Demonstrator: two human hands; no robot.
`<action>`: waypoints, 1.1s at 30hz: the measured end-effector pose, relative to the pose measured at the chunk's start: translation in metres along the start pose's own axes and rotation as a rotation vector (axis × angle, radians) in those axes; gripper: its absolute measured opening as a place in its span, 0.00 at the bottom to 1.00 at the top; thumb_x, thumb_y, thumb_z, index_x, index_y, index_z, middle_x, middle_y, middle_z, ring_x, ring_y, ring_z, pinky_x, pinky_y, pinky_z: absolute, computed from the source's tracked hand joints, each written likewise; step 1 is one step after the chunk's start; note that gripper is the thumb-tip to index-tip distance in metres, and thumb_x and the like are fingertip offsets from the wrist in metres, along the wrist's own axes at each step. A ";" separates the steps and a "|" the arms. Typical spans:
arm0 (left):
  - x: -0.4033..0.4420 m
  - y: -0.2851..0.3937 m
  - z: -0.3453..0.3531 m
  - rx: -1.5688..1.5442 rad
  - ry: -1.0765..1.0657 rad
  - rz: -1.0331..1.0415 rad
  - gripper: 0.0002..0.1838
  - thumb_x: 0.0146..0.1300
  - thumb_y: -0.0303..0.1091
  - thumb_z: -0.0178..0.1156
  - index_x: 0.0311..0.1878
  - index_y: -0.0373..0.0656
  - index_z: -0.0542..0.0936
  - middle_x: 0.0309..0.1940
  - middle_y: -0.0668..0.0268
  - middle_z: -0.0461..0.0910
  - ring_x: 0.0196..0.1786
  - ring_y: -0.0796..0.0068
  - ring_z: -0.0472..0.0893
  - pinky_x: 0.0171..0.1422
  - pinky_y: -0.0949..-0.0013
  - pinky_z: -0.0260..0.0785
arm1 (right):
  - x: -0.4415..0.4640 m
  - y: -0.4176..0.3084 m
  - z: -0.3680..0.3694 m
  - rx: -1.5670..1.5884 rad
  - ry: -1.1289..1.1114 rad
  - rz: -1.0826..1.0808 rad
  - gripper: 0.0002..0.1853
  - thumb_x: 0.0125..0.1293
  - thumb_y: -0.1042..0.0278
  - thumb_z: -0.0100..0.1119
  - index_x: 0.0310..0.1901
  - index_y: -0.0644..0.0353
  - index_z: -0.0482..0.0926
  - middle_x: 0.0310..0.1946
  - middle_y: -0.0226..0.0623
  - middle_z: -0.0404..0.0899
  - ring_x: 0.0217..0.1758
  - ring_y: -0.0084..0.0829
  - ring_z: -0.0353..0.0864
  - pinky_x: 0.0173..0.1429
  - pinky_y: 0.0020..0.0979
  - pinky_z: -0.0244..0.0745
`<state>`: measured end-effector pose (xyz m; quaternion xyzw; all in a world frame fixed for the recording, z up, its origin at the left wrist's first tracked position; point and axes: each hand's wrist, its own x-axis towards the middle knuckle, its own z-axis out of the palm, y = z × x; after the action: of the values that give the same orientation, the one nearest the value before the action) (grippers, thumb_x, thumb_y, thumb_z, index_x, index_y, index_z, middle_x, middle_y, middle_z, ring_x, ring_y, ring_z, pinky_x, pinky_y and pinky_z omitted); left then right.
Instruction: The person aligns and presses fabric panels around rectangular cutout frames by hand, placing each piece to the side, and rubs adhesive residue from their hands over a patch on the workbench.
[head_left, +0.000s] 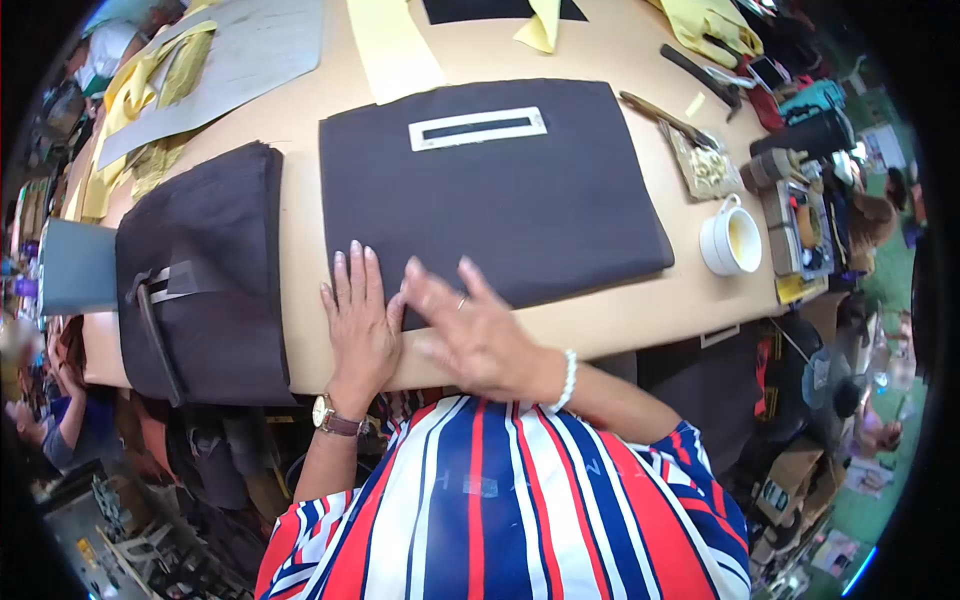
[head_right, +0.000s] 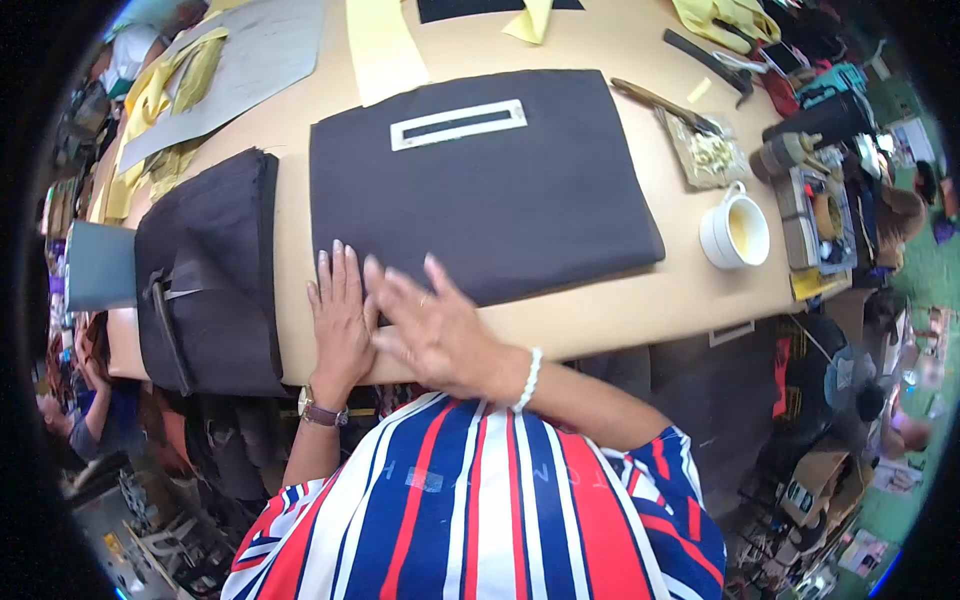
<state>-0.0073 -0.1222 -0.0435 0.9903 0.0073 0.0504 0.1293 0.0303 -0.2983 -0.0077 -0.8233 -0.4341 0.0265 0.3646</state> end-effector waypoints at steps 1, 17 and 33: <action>-0.001 -0.002 0.002 0.015 -0.009 0.006 0.31 0.68 0.43 0.46 0.69 0.38 0.53 0.70 0.53 0.49 0.72 0.50 0.47 0.71 0.43 0.40 | -0.012 -0.002 0.013 0.034 -0.100 0.067 0.32 0.68 0.53 0.42 0.67 0.65 0.53 0.66 0.48 0.57 0.68 0.39 0.61 0.71 0.54 0.42; 0.017 -0.017 -0.023 0.012 0.092 0.011 0.20 0.65 0.39 0.51 0.55 0.36 0.71 0.55 0.52 0.69 0.59 0.52 0.68 0.60 0.53 0.60 | -0.132 0.091 -0.119 -0.636 0.417 0.819 0.32 0.67 0.56 0.45 0.67 0.66 0.52 0.50 0.42 0.77 0.55 0.43 0.74 0.66 0.57 0.46; 0.141 -0.042 -0.023 -0.462 0.174 -0.471 0.35 0.46 0.39 0.70 0.54 0.31 0.67 0.50 0.44 0.73 0.51 0.57 0.76 0.55 0.62 0.67 | 0.018 0.189 -0.137 -0.278 0.714 0.959 0.46 0.50 0.67 0.66 0.66 0.67 0.47 0.33 0.54 0.79 0.42 0.51 0.79 0.49 0.42 0.73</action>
<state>0.1305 -0.0721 -0.0186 0.8979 0.2351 0.1038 0.3573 0.2220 -0.4313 -0.0202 -0.9249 0.1344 -0.1466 0.3242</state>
